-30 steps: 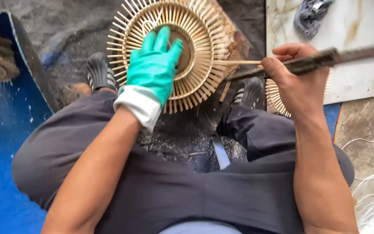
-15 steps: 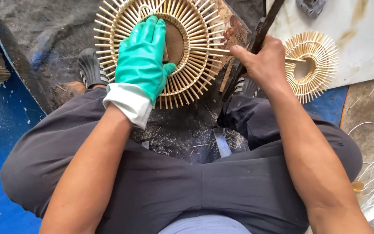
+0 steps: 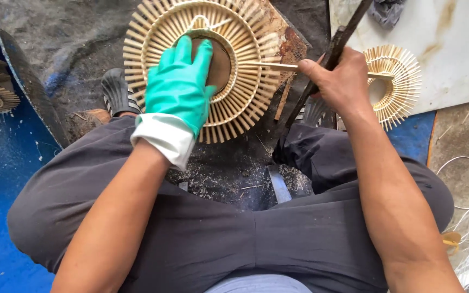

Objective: The recorder is assembling and shaping a wooden or bamboo lampshade component using hand tools and a jig.

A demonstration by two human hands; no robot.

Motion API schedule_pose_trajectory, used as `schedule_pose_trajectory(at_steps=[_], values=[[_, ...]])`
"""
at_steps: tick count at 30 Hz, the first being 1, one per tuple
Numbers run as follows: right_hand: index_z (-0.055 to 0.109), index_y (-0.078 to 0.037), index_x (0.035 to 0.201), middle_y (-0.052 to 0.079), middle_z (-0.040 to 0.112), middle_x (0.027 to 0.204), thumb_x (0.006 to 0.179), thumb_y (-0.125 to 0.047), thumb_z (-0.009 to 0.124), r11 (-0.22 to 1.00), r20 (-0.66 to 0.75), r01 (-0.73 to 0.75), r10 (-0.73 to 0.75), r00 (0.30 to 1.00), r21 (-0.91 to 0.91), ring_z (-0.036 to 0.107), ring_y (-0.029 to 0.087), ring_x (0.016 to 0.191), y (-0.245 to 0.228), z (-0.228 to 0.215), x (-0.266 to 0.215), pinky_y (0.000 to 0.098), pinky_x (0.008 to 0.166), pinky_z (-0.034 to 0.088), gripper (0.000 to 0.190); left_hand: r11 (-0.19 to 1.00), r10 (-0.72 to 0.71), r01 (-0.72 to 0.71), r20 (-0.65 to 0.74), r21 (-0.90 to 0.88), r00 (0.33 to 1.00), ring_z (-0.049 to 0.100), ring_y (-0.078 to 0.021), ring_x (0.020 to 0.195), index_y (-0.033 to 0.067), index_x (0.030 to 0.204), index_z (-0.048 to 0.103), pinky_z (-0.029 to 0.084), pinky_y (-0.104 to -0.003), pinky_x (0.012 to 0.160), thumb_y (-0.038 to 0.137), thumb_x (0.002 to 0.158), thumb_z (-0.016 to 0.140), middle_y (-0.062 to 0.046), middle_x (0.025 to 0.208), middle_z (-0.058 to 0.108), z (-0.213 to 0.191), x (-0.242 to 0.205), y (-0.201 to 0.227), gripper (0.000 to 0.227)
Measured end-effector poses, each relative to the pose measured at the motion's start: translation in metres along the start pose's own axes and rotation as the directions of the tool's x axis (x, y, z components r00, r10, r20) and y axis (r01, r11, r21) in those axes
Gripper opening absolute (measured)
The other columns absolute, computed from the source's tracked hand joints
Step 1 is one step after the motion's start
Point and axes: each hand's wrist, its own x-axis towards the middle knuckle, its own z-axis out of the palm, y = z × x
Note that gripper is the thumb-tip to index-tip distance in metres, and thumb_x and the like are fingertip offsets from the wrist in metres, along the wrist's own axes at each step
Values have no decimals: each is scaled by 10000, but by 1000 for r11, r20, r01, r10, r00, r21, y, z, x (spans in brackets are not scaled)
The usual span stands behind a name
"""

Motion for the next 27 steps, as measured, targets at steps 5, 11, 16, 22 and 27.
schedule_pose_trajectory(at_steps=[5, 11, 16, 22, 27], values=[[631, 0, 912, 132, 715, 800, 942, -242, 800, 1000, 23, -2, 3, 1000, -17, 754, 182, 658, 5, 8, 5, 292, 522, 649, 296, 974, -32, 11, -89, -225, 996, 399, -439, 1405, -66, 1493, 438, 360, -499, 1144, 385, 832, 842, -243, 1565, 395, 17, 0, 0, 897], [678, 37, 979, 131, 732, 809, 933, -237, 811, 998, 52, 54, -53, 997, -17, 747, 182, 662, 4, 15, 1, 299, 514, 623, 308, 982, -20, 0, -105, -191, 994, 401, -436, 1407, -45, 1484, 460, 363, -511, 1132, 376, 808, 856, -224, 1572, 401, 19, 1, -1, 889], [668, 36, 991, 144, 727, 822, 935, -244, 803, 1000, 80, 27, -26, 996, -10, 749, 190, 656, 6, 10, -1, 294, 504, 632, 316, 983, -22, 7, -81, -184, 996, 399, -444, 1390, -26, 1474, 474, 356, -523, 1114, 365, 783, 863, -214, 1561, 406, 20, 2, 1, 885], [650, 37, 998, 134, 749, 844, 943, -232, 798, 997, 27, 44, -46, 999, 65, 771, 163, 694, 0, 1, 2, 285, 534, 648, 311, 996, 4, -12, -92, -83, 996, 408, -413, 1424, -16, 1503, 482, 386, -534, 1104, 344, 807, 849, -188, 1605, 397, 18, -2, 3, 865], [660, -14, 963, 113, 728, 806, 932, -234, 803, 998, 19, 58, -57, 998, -2, 736, 166, 649, 5, 17, 1, 298, 511, 622, 264, 987, -39, 32, -44, -157, 998, 386, -426, 1409, 43, 1490, 492, 372, -552, 1099, 373, 812, 842, -191, 1573, 387, 14, -1, 6, 831]])
